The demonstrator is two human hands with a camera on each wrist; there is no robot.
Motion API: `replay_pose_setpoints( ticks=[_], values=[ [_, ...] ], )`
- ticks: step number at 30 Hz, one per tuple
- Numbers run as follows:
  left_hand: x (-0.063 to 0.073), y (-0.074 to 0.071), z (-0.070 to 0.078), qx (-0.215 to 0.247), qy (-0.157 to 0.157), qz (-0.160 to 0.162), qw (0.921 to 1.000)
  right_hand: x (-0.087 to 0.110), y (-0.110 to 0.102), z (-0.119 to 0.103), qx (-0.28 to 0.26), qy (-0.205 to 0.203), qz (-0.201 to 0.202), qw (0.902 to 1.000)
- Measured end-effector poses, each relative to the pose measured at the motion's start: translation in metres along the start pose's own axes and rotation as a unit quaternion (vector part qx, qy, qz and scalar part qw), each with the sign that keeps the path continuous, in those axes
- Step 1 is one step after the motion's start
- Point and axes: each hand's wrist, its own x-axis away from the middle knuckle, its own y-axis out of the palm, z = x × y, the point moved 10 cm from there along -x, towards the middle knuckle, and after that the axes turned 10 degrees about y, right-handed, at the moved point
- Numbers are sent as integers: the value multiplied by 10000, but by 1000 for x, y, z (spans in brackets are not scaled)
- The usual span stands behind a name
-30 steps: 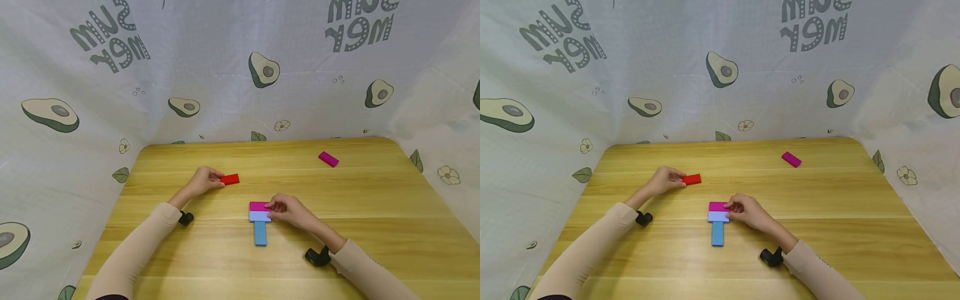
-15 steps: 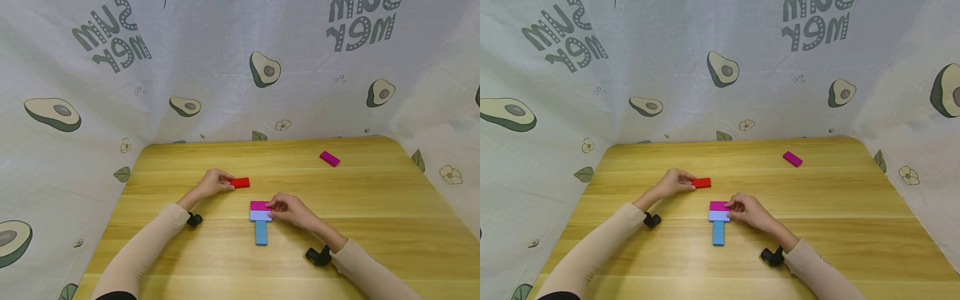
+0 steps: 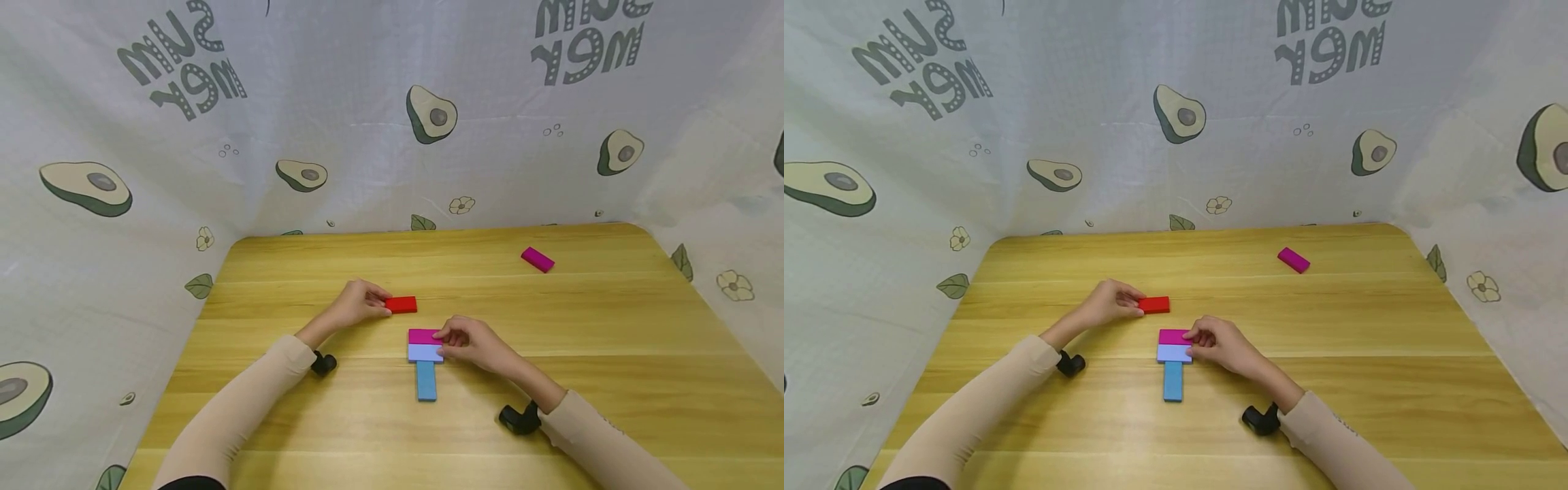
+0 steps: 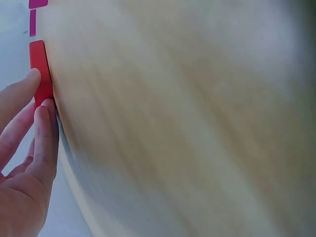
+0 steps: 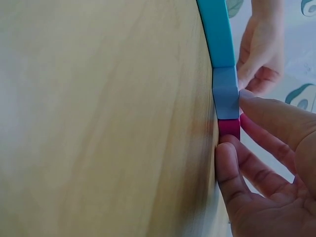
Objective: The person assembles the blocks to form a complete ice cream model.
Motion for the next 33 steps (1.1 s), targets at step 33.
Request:
replay_pose_setpoints(
  ticks=[33],
  values=[
    [4,22,15,259,25,-235,9994,1,0,1,23,46,23,10000]
  ],
)
